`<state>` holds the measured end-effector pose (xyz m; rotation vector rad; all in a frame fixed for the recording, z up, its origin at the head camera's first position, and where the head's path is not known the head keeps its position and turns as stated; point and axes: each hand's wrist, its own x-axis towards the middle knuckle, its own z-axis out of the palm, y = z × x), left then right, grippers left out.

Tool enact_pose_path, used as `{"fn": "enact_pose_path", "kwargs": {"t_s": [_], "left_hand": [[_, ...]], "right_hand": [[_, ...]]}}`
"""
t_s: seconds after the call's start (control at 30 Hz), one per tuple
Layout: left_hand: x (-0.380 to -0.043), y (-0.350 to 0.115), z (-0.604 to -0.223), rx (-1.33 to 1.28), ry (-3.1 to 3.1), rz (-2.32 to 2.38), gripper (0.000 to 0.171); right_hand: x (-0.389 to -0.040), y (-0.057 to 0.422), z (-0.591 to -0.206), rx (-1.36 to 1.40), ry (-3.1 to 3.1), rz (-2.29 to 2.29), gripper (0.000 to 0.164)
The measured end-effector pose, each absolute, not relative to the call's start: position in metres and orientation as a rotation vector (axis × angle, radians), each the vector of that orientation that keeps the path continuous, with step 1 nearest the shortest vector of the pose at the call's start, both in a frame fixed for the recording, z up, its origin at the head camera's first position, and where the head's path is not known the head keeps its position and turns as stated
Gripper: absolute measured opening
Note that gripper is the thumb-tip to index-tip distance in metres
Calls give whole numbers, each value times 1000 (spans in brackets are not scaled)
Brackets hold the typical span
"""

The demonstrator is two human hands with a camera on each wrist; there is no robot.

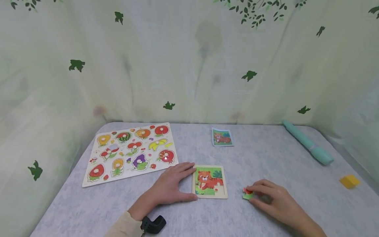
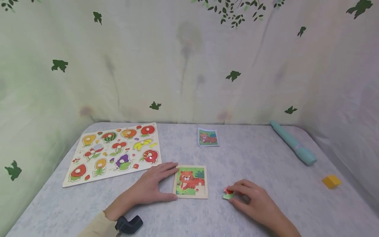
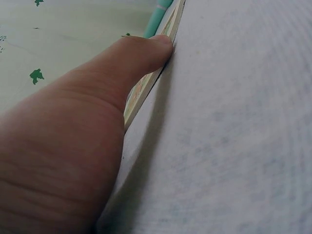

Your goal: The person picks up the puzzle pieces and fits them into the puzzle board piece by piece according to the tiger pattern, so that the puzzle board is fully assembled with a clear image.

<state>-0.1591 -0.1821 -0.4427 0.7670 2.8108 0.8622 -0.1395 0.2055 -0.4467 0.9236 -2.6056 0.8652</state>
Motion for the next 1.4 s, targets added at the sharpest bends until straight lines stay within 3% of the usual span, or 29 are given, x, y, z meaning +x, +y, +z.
{"fn": "enact_pose_path", "kwargs": {"t_s": [0.37,1.4], "left_hand": [[-159,-182,-445,768,2823,862,91],[-159,-181,-445,759,2823,863,89]], "right_hand": [[-141,201,-452,1031,-2396,937,51],[-140,189,-463,1095,-2336,1089,38]]}}
